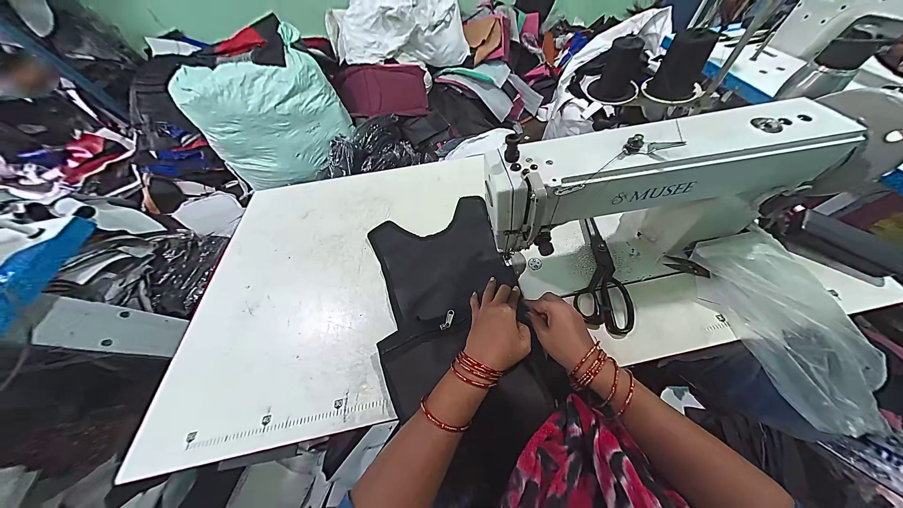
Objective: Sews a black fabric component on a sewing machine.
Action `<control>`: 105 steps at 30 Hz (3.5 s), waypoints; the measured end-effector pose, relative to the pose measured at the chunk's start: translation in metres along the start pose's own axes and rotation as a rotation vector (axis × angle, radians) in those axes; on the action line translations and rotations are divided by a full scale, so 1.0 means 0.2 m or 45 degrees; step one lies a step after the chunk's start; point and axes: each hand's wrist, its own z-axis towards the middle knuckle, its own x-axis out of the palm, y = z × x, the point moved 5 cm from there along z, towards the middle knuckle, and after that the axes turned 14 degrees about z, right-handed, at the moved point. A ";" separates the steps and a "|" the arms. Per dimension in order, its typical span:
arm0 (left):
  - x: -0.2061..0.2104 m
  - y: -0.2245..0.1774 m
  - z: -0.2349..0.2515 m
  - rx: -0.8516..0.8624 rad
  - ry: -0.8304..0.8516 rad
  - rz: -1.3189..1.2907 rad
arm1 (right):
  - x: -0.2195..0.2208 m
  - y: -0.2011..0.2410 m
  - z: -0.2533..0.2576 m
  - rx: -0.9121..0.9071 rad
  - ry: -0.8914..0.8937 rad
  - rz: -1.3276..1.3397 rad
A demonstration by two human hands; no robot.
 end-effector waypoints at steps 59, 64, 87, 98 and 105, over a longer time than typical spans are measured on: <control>-0.09 0.08 0.22 -0.027 0.053 0.046 | -0.08 0.00 0.15 -0.121 -0.011 0.044; -0.10 0.08 0.23 -0.031 0.017 0.051 | -0.25 -0.15 -0.19 -0.194 -0.104 0.171; -0.03 0.12 0.25 0.073 -0.306 0.028 | -0.26 -0.58 -0.63 0.021 0.414 0.325; -0.08 0.07 0.20 -0.012 -0.113 0.028 | -0.84 -0.44 -0.90 0.180 0.272 -0.229; -0.05 0.08 0.21 -0.061 -0.048 0.008 | -1.62 -0.12 -0.29 -0.554 -0.793 -0.524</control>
